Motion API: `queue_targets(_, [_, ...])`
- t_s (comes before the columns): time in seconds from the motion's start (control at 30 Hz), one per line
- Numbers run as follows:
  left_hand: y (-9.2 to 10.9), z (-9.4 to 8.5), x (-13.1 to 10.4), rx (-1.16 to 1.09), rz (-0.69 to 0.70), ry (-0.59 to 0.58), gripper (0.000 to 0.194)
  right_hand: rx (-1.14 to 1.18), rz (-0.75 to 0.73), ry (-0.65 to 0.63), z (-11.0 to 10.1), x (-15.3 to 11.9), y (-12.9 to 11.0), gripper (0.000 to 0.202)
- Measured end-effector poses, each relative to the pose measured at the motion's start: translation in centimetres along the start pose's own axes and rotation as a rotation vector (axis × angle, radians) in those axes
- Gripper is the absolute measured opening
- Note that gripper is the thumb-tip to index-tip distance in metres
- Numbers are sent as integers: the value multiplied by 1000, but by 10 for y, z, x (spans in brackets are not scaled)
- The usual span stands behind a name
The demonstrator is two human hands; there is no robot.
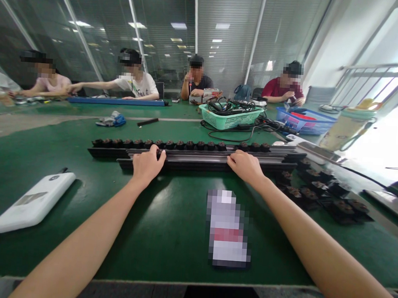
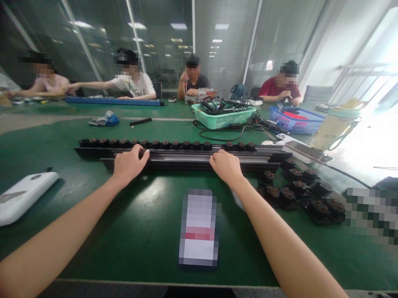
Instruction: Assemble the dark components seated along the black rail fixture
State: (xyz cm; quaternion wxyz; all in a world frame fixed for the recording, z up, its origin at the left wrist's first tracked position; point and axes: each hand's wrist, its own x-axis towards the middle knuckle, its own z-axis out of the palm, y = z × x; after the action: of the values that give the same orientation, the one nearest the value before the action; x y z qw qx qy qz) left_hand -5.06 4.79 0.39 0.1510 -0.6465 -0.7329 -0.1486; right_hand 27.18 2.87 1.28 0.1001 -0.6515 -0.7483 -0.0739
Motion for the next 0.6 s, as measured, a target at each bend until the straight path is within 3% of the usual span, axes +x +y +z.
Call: queue_targets(0.6, [4, 0, -2, -30, -7, -23, 53, 6, -5, -7, 0, 0, 0, 46])
